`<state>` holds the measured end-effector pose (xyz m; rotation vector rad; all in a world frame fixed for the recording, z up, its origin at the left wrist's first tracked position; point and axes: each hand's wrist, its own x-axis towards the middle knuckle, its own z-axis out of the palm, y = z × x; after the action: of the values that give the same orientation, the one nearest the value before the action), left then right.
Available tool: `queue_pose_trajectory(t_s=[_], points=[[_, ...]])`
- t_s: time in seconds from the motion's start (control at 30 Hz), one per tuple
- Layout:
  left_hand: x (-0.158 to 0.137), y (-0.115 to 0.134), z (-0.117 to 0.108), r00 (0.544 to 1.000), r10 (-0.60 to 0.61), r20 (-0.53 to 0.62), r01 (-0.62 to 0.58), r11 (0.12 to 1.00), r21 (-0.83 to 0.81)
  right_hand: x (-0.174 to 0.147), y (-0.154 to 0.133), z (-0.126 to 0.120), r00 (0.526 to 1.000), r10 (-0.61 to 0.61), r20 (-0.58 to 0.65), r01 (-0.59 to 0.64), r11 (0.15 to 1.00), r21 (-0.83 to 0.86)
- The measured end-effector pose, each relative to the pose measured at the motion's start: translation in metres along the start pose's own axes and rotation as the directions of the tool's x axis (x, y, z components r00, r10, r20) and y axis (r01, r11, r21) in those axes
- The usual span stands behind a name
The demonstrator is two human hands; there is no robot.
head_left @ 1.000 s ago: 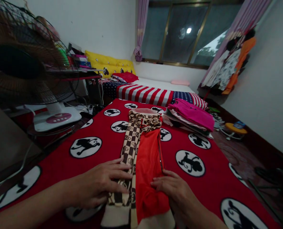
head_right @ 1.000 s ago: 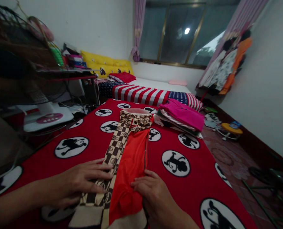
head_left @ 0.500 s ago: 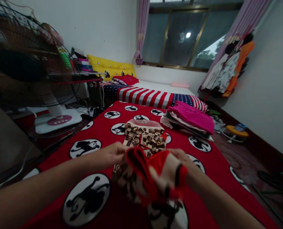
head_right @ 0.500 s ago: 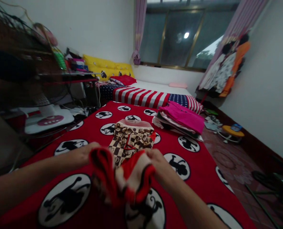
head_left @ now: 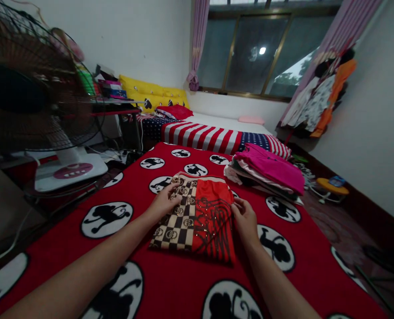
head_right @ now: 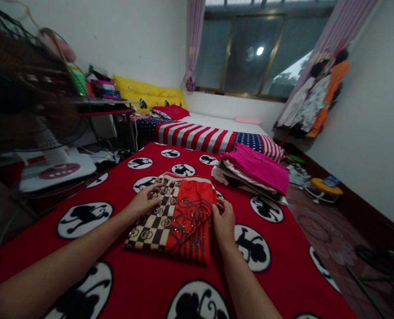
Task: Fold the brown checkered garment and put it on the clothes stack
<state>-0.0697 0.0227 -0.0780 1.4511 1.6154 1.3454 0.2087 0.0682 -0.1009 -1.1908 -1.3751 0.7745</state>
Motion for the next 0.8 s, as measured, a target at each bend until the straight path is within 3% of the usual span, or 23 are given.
queue_pose_trajectory(t_s=[0.13,0.27,0.43,0.63,0.7,0.8], points=[[0.000,0.018,0.008,0.957,0.285,-0.055,-0.243,0.891,0.382,0.006,-0.001,-0.005,0.997,-0.049,-0.062,0.037,0.981,-0.190],[-0.018,0.054,0.032,0.878,0.447,0.169,-0.477,0.794,0.378,0.007,0.003,-0.014,1.000,-0.004,-0.027,-0.002,0.974,-0.226],[-0.029,0.084,0.077,0.782,0.452,0.430,-0.603,0.725,0.334,0.002,-0.001,-0.019,0.996,0.029,0.082,0.000,0.946,-0.324],[0.016,0.074,0.117,0.697,0.351,0.625,-0.673,0.620,0.403,-0.005,-0.008,-0.017,0.989,-0.022,0.148,0.074,0.933,-0.353],[0.027,0.065,0.121,0.712,0.326,0.621,-0.653,0.633,0.416,-0.006,-0.010,-0.017,0.986,-0.037,0.161,0.097,0.921,-0.378],[0.026,0.052,0.120,0.788,0.368,0.494,-0.581,0.710,0.398,-0.007,-0.014,-0.018,0.983,-0.053,0.176,0.117,0.917,-0.381]])
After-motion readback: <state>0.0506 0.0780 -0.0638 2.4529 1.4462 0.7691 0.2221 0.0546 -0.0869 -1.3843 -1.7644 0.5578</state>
